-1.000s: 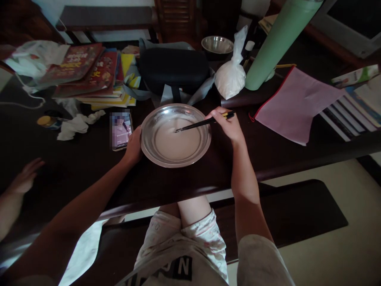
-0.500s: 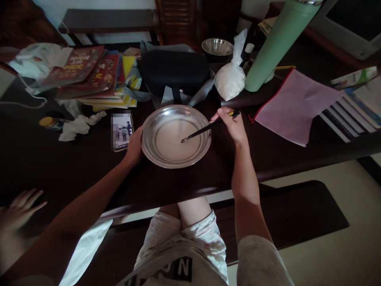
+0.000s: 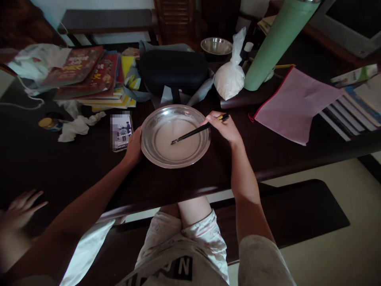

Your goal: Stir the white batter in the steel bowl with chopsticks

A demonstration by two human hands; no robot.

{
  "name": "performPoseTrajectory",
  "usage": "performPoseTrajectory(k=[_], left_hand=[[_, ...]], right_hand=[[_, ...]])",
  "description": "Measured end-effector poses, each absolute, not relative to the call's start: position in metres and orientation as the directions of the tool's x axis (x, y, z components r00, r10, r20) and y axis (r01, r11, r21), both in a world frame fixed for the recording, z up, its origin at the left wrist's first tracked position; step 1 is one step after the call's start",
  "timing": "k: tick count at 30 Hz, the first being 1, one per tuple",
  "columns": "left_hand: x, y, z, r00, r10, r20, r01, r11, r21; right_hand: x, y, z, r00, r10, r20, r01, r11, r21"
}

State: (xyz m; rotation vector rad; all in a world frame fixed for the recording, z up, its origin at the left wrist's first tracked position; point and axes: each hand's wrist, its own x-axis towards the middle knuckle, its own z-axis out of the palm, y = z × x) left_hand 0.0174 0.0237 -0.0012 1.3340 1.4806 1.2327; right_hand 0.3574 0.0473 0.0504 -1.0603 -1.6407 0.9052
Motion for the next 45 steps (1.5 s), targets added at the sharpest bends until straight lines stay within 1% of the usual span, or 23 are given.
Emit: performPoseTrajectory(k=[2,5,7,11,13,18,20,23,24,29,31,34,35,36,40,42,45], left_hand=[[0.0171,0.0237,-0.0018,-0.144,0.988,0.052,0.220,-0.020,0.975],[0.0176,0.0231,-0.0014,-0.149,0.987,0.063,0.243,-0.025,0.970],[0.0181,0.0227,-0.0006,-0.160,0.985,0.060,0.262,-0.017,0.965],[0.0185,0.0224,0.0020,-0.154,0.986,0.062,0.258,-0.021,0.966],[0.0189,0.0221,0.0033,-0.143,0.987,0.068,0.255,-0.030,0.967],[0.0196,0.0214,0.0036,-0.159,0.984,0.075,0.275,-0.028,0.961],[0.0190,0.0214,0.0027,-0.163,0.984,0.075,0.277,-0.027,0.961],[0.0178,0.0218,0.0020,-0.145,0.986,0.085,0.282,-0.041,0.959],[0.0177,0.0220,0.0021,-0.137,0.986,0.092,0.285,-0.049,0.957],[0.0192,0.0220,0.0035,-0.154,0.985,0.075,0.281,-0.029,0.959],[0.0199,0.0218,0.0040,-0.170,0.984,0.061,0.281,-0.011,0.960],[0.0200,0.0222,0.0036,-0.166,0.984,0.062,0.265,-0.016,0.964],[0.0199,0.0225,0.0031,-0.157,0.985,0.068,0.255,-0.026,0.967],[0.0197,0.0229,0.0024,-0.150,0.986,0.075,0.246,-0.036,0.969],[0.0191,0.0236,0.0000,-0.161,0.984,0.071,0.247,-0.029,0.969],[0.0189,0.0232,0.0000,-0.164,0.984,0.064,0.258,-0.020,0.966],[0.0190,0.0226,0.0006,-0.147,0.986,0.074,0.264,-0.033,0.964]], right_hand=[[0.3563,0.0477,0.0509,-0.168,0.927,0.334,0.230,0.367,-0.901],[0.3611,0.0486,0.0505,-0.042,0.926,0.375,0.249,0.373,-0.894],[0.3642,0.0484,0.0498,-0.011,0.930,0.367,0.248,0.358,-0.900],[0.3601,0.0472,0.0497,-0.151,0.942,0.301,0.239,0.330,-0.913],[0.3573,0.0475,0.0503,-0.167,0.936,0.310,0.241,0.344,-0.908],[0.3625,0.0488,0.0496,-0.005,0.930,0.369,0.266,0.357,-0.895],[0.3627,0.0483,0.0492,-0.041,0.938,0.344,0.258,0.343,-0.903],[0.3585,0.0471,0.0499,-0.160,0.940,0.302,0.239,0.334,-0.912],[0.3574,0.0469,0.0505,-0.167,0.937,0.307,0.238,0.340,-0.910],[0.3620,0.0468,0.0504,-0.012,0.932,0.363,0.256,0.354,-0.900],[0.3632,0.0469,0.0491,-0.042,0.935,0.351,0.247,0.351,-0.903],[0.3606,0.0476,0.0482,-0.165,0.931,0.325,0.230,0.357,-0.905],[0.3598,0.0479,0.0484,-0.180,0.927,0.328,0.228,0.364,-0.903],[0.3597,0.0482,0.0487,-0.170,0.925,0.339,0.231,0.372,-0.899],[0.3641,0.0481,0.0490,-0.030,0.923,0.385,0.266,0.379,-0.887],[0.3645,0.0473,0.0488,-0.058,0.932,0.357,0.257,0.360,-0.897],[0.3605,0.0469,0.0497,-0.175,0.935,0.307,0.234,0.343,-0.910]])
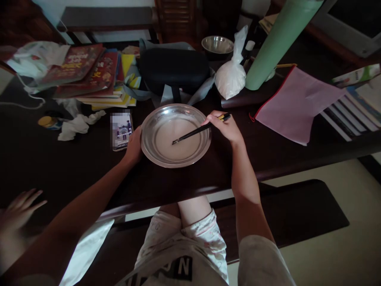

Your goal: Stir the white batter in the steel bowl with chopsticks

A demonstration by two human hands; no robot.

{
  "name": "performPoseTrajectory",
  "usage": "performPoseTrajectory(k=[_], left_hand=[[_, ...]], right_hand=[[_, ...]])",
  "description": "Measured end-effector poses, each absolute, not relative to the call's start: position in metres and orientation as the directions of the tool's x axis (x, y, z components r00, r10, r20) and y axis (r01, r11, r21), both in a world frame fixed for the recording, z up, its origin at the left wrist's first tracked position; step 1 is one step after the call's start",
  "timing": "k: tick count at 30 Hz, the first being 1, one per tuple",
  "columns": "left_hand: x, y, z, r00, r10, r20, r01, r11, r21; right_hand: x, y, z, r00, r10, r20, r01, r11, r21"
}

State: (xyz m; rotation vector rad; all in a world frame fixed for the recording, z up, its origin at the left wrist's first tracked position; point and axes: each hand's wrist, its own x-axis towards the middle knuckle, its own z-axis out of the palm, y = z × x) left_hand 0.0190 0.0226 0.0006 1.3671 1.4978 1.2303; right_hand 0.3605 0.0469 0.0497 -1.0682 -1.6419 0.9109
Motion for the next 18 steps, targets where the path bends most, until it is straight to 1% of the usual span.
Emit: performPoseTrajectory(k=[2,5,7,9,12,13,15,18], left_hand=[[0.0192,0.0227,0.0003,-0.144,0.986,0.088,0.253,-0.050,0.966],[0.0187,0.0235,-0.0017,-0.145,0.984,0.101,0.256,-0.061,0.965],[0.0177,0.0238,-0.0031,-0.141,0.983,0.114,0.268,-0.073,0.961],[0.0168,0.0239,-0.0038,-0.137,0.983,0.123,0.268,-0.083,0.960],[0.0164,0.0242,-0.0040,-0.130,0.984,0.120,0.261,-0.083,0.962],[0.0165,0.0244,-0.0040,-0.131,0.984,0.120,0.259,-0.083,0.962],[0.0169,0.0249,-0.0044,-0.140,0.984,0.113,0.248,-0.075,0.966],[0.0168,0.0256,-0.0057,-0.154,0.983,0.102,0.241,-0.062,0.969]], right_hand=[[0.3590,0.0476,0.0508,-0.166,0.930,0.328,0.247,0.361,-0.899],[0.3626,0.0492,0.0508,-0.050,0.927,0.372,0.286,0.370,-0.884],[0.3655,0.0496,0.0493,-0.012,0.927,0.374,0.283,0.362,-0.888],[0.3651,0.0491,0.0477,-0.055,0.936,0.349,0.261,0.351,-0.899],[0.3604,0.0475,0.0478,-0.180,0.935,0.305,0.243,0.343,-0.907],[0.3595,0.0471,0.0486,-0.199,0.932,0.305,0.244,0.348,-0.905],[0.3609,0.0464,0.0507,-0.180,0.929,0.323,0.262,0.362,-0.895],[0.3678,0.0456,0.0523,-0.080,0.930,0.359,0.299,0.366,-0.881]])
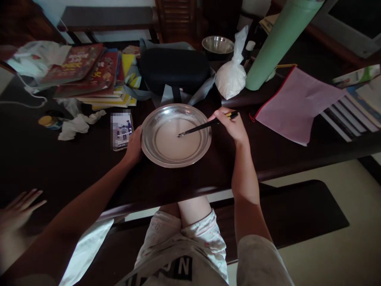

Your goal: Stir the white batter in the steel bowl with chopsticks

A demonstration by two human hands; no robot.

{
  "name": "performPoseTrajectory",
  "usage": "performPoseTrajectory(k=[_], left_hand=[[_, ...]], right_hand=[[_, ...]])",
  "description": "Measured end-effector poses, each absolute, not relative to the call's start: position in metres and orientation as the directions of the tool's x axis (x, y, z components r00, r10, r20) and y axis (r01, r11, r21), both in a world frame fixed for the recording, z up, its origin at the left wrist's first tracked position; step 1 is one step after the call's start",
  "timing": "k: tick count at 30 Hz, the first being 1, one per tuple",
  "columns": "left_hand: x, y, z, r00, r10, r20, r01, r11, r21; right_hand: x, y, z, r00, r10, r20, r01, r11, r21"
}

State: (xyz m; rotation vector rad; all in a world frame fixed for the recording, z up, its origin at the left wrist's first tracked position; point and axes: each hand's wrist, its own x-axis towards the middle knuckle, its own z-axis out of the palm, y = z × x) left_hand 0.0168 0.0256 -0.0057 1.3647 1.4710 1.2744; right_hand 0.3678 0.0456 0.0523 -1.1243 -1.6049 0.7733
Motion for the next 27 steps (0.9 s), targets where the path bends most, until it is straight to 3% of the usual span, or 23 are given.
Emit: performPoseTrajectory(k=[7,13,18,23,27], left_hand=[[0.017,0.025,-0.006,-0.134,0.983,0.127,0.255,-0.090,0.963],[0.020,0.024,-0.001,-0.150,0.984,0.095,0.268,-0.052,0.962],[0.020,0.023,0.003,-0.144,0.986,0.089,0.284,-0.045,0.958],[0.020,0.022,0.002,-0.141,0.986,0.087,0.259,-0.048,0.965],[0.019,0.022,0.001,-0.145,0.984,0.104,0.271,-0.061,0.961]], right_hand=[[0.361,0.046,0.053,-0.206,0.927,0.313,0.253,0.360,-0.898],[0.370,0.045,0.054,-0.047,0.932,0.359,0.308,0.356,-0.882],[0.364,0.045,0.054,-0.188,0.933,0.307,0.271,0.350,-0.897],[0.367,0.046,0.053,-0.051,0.928,0.370,0.296,0.368,-0.881],[0.366,0.045,0.052,-0.124,0.938,0.325,0.281,0.347,-0.895]])
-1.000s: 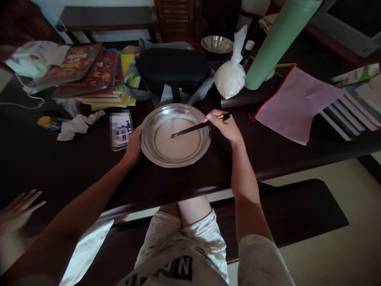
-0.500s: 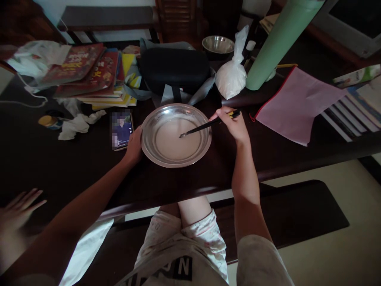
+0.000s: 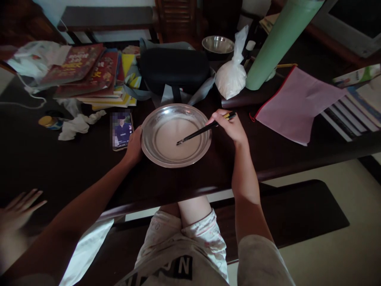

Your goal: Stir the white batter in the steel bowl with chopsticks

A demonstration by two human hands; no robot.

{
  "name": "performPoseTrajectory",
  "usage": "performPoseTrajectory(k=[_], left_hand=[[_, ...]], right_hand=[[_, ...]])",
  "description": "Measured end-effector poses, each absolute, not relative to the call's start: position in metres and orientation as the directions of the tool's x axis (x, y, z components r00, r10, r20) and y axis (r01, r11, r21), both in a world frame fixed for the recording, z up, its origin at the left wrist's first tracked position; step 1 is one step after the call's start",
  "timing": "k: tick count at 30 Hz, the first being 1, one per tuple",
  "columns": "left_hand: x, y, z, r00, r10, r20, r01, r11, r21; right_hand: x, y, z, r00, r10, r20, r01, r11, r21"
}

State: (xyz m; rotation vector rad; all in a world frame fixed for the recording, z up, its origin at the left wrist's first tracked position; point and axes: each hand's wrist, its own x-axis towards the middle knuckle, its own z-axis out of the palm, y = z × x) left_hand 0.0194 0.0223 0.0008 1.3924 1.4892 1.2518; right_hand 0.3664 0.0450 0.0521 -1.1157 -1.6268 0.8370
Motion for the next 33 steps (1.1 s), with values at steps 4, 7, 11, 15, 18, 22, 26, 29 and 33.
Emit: performPoseTrajectory(k=[4,7,11,15,18,22,26,29,33], left_hand=[[0.018,0.022,0.001,-0.133,0.985,0.113,0.266,-0.074,0.961],[0.018,0.023,0.000,-0.134,0.985,0.105,0.274,-0.065,0.960],[0.019,0.023,0.000,-0.142,0.985,0.097,0.264,-0.056,0.963],[0.019,0.023,0.000,-0.123,0.983,0.134,0.283,-0.095,0.955],[0.018,0.023,-0.001,-0.110,0.984,0.138,0.288,-0.101,0.952],[0.015,0.024,-0.003,-0.143,0.979,0.144,0.313,-0.094,0.945],[0.010,0.024,-0.001,-0.183,0.962,0.202,0.420,-0.110,0.901],[0.005,0.022,0.003,-0.141,0.964,0.225,0.511,-0.124,0.851],[0.003,0.017,0.011,-0.121,0.947,0.298,0.634,-0.158,0.758]], right_hand=[[0.362,0.046,0.052,-0.153,0.938,0.310,0.282,0.342,-0.896],[0.366,0.047,0.050,-0.052,0.938,0.344,0.304,0.343,-0.889],[0.366,0.047,0.049,-0.103,0.941,0.322,0.285,0.338,-0.897],[0.363,0.047,0.051,-0.154,0.936,0.317,0.260,0.347,-0.901],[0.366,0.047,0.051,-0.054,0.933,0.356,0.275,0.357,-0.893],[0.365,0.047,0.051,-0.103,0.942,0.319,0.278,0.335,-0.900],[0.362,0.046,0.052,-0.163,0.939,0.303,0.257,0.337,-0.906],[0.365,0.047,0.052,-0.060,0.942,0.330,0.272,0.334,-0.903],[0.366,0.046,0.050,-0.100,0.949,0.300,0.277,0.316,-0.907]])
